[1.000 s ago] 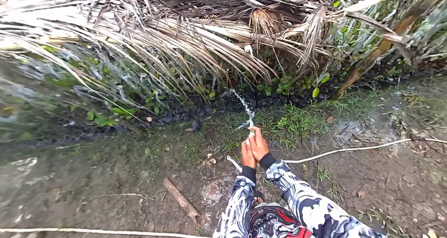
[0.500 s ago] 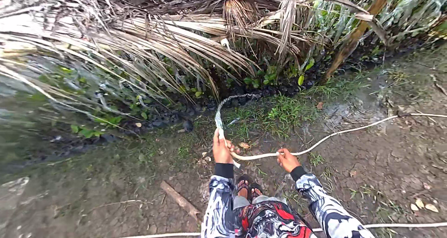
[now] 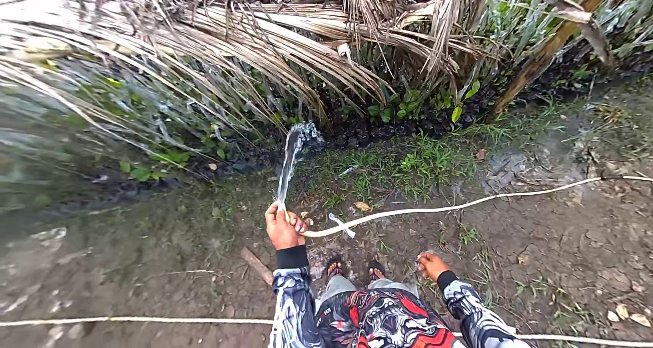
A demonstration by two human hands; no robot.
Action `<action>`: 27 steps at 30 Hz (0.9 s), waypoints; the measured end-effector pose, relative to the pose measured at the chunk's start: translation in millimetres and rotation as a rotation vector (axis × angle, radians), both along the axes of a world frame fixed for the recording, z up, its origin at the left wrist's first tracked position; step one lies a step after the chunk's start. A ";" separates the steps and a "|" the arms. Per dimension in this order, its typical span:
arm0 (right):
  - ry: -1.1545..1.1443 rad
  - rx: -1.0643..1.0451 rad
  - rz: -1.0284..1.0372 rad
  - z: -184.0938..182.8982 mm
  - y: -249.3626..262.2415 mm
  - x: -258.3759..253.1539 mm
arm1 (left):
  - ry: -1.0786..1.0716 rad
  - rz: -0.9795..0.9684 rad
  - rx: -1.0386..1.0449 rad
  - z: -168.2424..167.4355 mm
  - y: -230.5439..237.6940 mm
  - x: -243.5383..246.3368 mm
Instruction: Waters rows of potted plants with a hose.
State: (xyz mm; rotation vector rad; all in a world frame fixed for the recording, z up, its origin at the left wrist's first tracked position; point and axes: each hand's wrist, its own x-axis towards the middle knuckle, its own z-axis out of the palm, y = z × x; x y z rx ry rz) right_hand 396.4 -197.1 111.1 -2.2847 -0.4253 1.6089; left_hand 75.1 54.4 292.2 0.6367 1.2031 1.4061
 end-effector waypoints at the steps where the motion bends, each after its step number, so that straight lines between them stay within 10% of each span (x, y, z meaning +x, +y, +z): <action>1: -0.002 -0.003 -0.001 -2.8 1.9 -1.6 | 0.015 0.018 -0.011 -2.3 -0.6 -8.2; 12: -0.057 -0.041 0.042 -22.6 44.6 -68.7 | 0.061 0.035 -0.159 -27.5 7.4 -119.6; 27: -0.201 0.147 1.230 42.5 229.7 -361.6 | 0.072 -0.235 -0.083 11.2 39.4 -278.0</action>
